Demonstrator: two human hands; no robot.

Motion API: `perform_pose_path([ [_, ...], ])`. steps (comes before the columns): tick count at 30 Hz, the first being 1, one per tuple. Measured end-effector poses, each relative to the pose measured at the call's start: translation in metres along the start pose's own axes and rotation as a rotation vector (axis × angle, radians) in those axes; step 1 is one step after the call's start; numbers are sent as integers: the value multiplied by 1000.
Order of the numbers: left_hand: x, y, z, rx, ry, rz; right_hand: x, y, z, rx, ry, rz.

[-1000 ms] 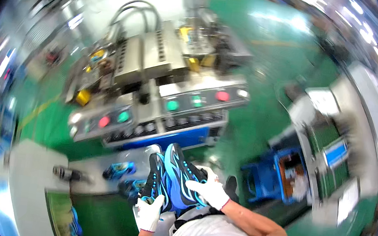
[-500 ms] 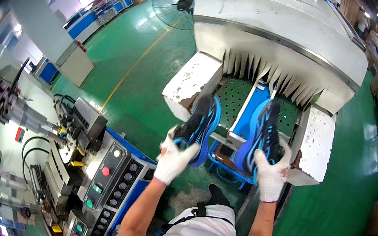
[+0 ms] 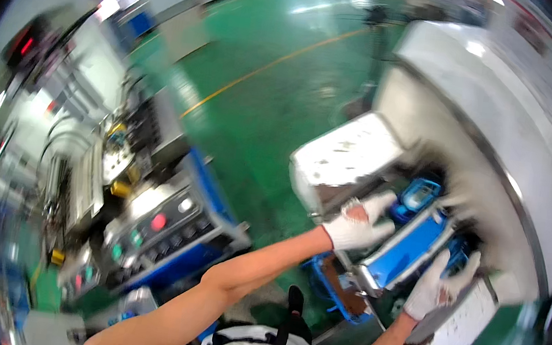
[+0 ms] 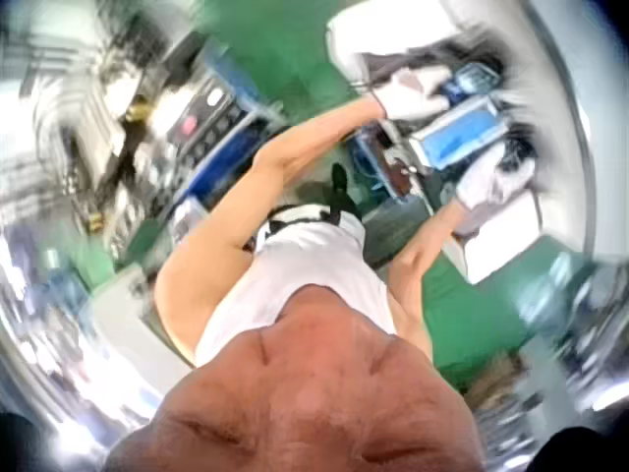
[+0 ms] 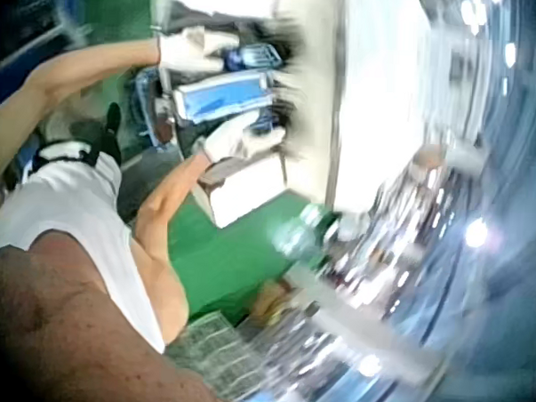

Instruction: The person picks up pairs of blue sneakers from a conveyor belt, places them into a machine that presses the components together, and then returns the finished shoes to another conveyor belt.

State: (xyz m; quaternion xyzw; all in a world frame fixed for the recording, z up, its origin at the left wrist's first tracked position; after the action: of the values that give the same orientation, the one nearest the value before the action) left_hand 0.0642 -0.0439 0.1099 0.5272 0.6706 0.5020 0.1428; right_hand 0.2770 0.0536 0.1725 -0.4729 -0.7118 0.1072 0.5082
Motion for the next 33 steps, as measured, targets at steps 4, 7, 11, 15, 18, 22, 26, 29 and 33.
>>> perform_pose_path([
  [4,-197,-23,-97,62,-88,-480,-147,-85,78,712,-736,236],
  [7,-417,-38,-162,346,31,-988,-319,-89,142,528,-1721,410],
  [11,-707,94,-213,547,598,-1694,-435,-155,121,535,-2236,-13],
  [15,-945,238,-95,857,1666,-1955,-522,-209,82,379,-2399,-351],
  [18,-1002,280,-18,876,1747,-2187,-588,-246,34,329,-2377,-572],
  [22,-1066,265,57,445,1743,-2223,-696,-277,-31,485,-2180,-1228],
  [26,-1131,248,58,165,1884,-2264,-758,-337,-132,341,-1919,-1371],
  [29,-1239,268,68,373,1956,-2259,-814,-335,-152,267,-1568,-1621],
  [33,-1400,318,52,524,1827,-2605,-828,-311,-150,308,-1679,-1367],
])
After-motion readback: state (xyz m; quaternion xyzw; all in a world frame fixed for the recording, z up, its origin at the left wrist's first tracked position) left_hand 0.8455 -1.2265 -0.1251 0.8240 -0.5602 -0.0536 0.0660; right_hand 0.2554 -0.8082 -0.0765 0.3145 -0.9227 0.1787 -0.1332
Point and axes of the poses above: each hand's wrist, its own x-axis towards the middle knuckle, its own z-axis out of the palm, y = z × x, the point moved 4 cm from there along x, towards the middle knuckle, and after that the axes turned 1 degree about z, right-handed, at the moved point
